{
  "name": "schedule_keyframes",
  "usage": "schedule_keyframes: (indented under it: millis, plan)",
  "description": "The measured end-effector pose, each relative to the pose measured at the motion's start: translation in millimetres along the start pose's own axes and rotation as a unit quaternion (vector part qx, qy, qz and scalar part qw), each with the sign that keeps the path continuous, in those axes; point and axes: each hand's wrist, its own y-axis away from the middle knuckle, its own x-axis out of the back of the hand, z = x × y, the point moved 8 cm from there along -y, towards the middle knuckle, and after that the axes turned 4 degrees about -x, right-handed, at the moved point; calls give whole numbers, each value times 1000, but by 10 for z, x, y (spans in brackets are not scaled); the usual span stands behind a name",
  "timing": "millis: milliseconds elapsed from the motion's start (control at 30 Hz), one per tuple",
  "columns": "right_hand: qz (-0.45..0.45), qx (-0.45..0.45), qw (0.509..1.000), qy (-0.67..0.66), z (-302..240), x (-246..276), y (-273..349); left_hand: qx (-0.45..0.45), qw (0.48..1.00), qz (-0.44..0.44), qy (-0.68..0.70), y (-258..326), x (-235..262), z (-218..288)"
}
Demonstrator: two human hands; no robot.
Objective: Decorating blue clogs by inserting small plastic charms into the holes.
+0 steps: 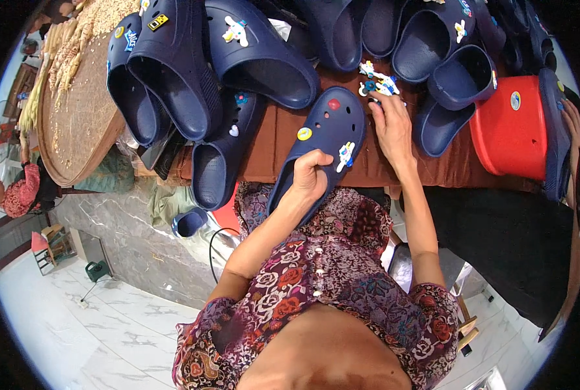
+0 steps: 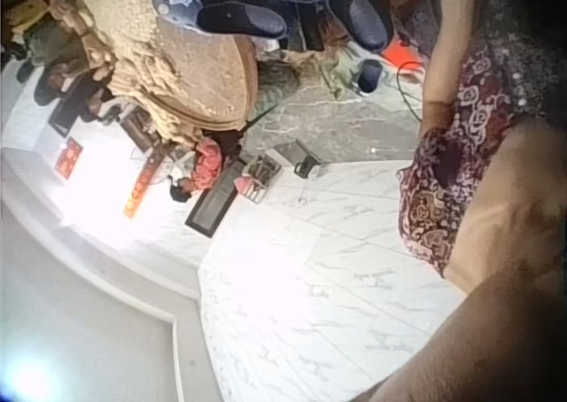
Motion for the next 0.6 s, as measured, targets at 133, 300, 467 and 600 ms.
schedule_keyframes:
  millis: [133, 300, 467, 600]
  plan:
    - [-5, 26, 999, 35, -64, 25, -62, 2, 1000, -13, 7, -4, -2, -15]
    - [-57, 131, 989, -25, -540, 6, -156, -19, 1000, -19, -5, -18, -36, -15]
    - [-94, 164, 982, -3, -647, -165, -164, -25, 998, -50, 0, -51, -113, 19]
    - [-115, 143, 979, -87, -614, -193, -161, -38, 998, -49, 16, -40, -103, 20]
